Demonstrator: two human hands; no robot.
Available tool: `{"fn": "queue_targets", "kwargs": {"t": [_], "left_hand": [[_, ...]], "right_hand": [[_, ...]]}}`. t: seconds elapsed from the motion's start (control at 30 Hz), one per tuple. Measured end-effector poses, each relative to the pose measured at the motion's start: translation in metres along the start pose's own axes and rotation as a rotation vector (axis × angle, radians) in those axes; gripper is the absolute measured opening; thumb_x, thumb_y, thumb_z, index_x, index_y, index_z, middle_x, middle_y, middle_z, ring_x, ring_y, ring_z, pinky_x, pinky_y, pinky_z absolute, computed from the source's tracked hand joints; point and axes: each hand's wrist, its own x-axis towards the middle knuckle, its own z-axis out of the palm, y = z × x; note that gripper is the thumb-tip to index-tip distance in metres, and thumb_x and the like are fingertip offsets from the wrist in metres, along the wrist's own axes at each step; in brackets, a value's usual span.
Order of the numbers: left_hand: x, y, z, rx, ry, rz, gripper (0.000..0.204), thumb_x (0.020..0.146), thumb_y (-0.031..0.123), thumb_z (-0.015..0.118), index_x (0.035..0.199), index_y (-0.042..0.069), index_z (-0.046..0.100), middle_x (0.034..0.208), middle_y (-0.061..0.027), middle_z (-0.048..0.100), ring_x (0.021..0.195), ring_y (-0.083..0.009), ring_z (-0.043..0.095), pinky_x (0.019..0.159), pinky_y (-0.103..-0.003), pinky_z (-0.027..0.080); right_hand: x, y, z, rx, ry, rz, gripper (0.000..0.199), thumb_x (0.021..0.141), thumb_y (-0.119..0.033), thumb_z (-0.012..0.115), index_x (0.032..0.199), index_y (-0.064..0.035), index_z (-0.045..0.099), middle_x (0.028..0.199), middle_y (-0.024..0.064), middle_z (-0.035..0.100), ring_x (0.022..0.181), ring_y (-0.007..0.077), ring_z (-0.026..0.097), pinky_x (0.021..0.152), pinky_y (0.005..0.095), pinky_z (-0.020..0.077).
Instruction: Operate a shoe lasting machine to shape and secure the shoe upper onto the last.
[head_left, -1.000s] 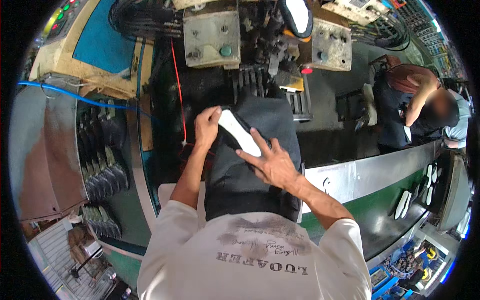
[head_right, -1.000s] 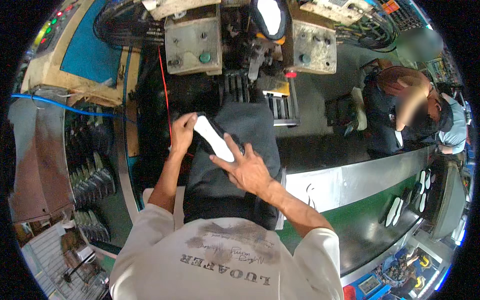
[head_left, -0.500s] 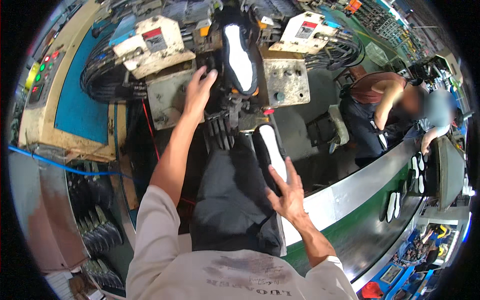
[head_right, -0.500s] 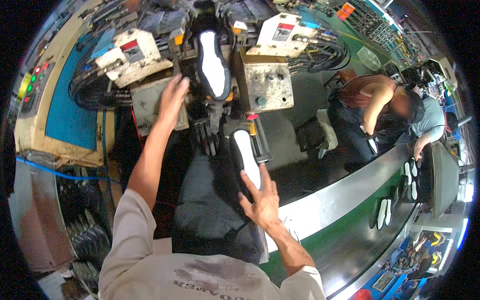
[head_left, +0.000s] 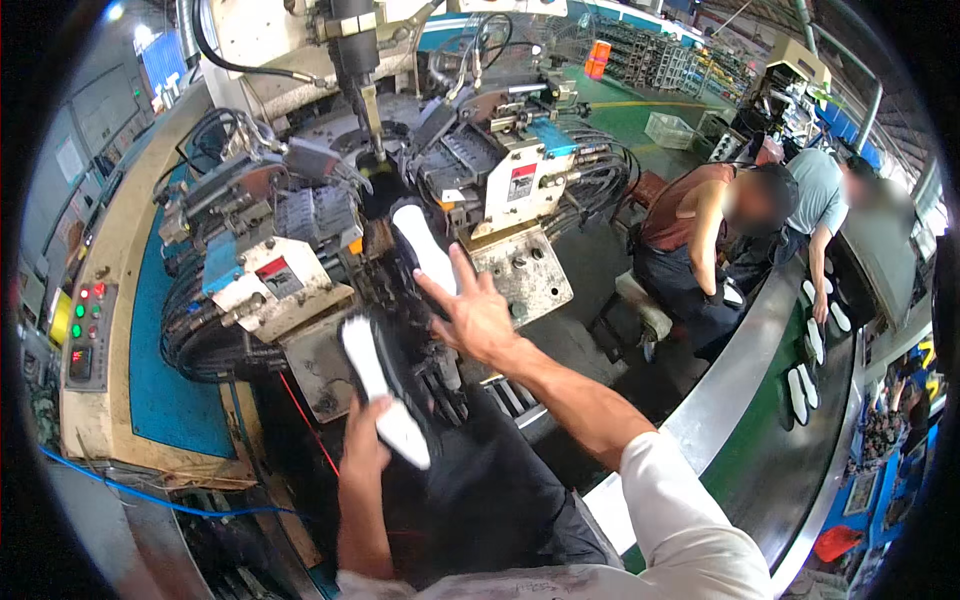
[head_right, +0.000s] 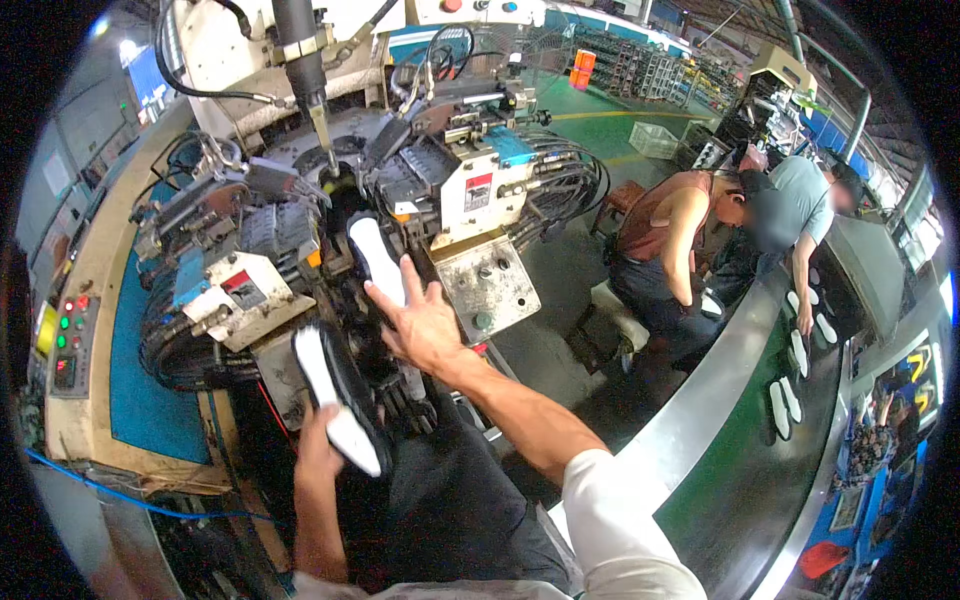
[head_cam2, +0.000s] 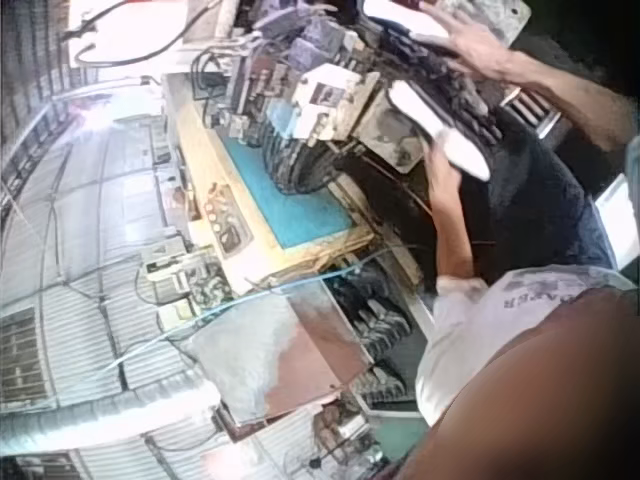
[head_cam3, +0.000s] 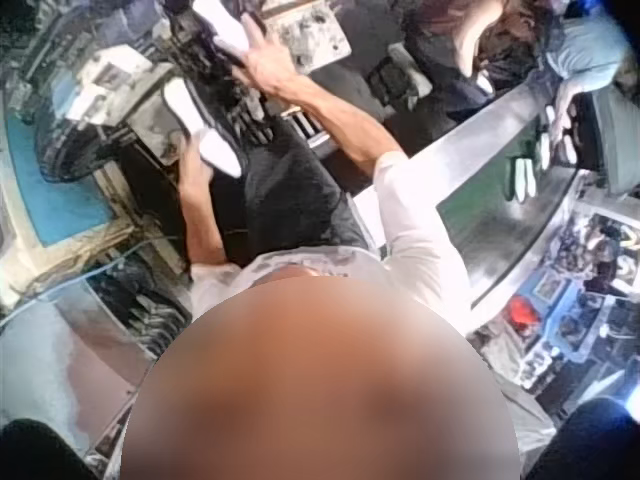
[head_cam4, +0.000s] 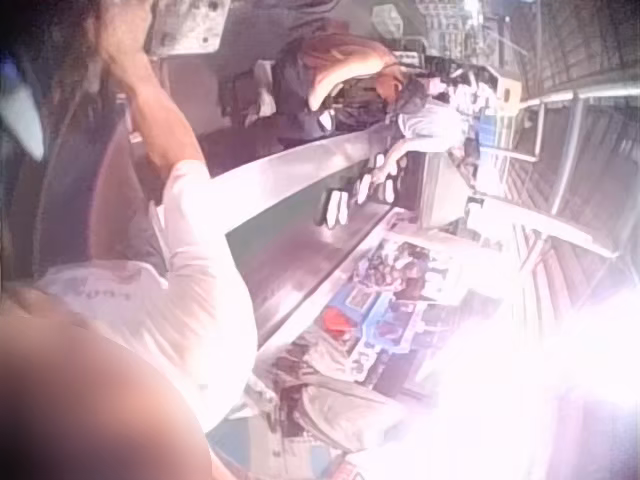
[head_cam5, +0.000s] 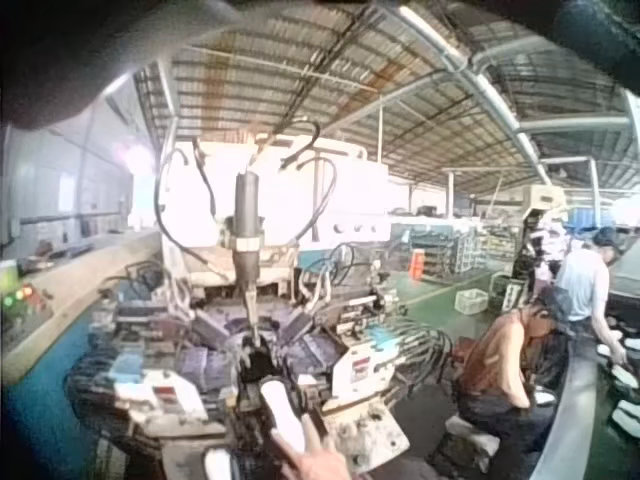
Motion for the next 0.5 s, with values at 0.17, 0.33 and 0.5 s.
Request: {"fn": "queue_targets", "kwargs": {"t": [0.17, 0.33, 0.5], "left_hand": [[-0.104, -0.046, -0.031, -0.066, 0.162, -0.023, 0.067, 0.093, 0.009, 0.058, 0.157, 0.009, 0.039, 0.125, -0.0196, 0.062, 0.108, -0.0428, 0.071, 0.098, -0.064, 0.062], [-0.154, -0.111, -0.076, 0.086, 0.45, -0.165, 0.086, 0.092, 0.01, 0.068, 0.169, 0.016, 0.029, 0.137, -0.0166, 0.059, 0.118, -0.035, 0.065, 0.099, -0.052, 0.057], [-0.166, -0.119, -0.058, 0.058, 0.554, -0.208, 0.113, 0.091, 0.024, 0.081, 0.173, 0.003, 0.006, 0.146, -0.0219, 0.058, 0.128, -0.0342, 0.06, 0.11, -0.05, 0.046]], "right_hand": [[0.016, -0.015, 0.049, -0.034, 0.087, 0.002, 0.087, 0.085, -0.03, 0.085, 0.162, -0.0383, 0.046, 0.17, 0.0336, 0.023, 0.114, 0.0507, 0.059, 0.092, 0.0542, 0.0601], [0.008, -0.021, 0.054, 0.094, 0.056, 0.034, 0.091, 0.086, -0.025, 0.083, 0.166, -0.022, 0.04, 0.17, 0.0347, 0.023, 0.127, 0.054, 0.053, 0.108, 0.0556, 0.0526], [-0.073, 0.011, 0.153, 0.563, 0.356, 0.185, 0.102, 0.087, -0.022, 0.081, 0.163, 0.0103, 0.022, 0.167, 0.0359, 0.028, 0.154, 0.0519, 0.032, 0.128, 0.0503, 0.0306]]}}
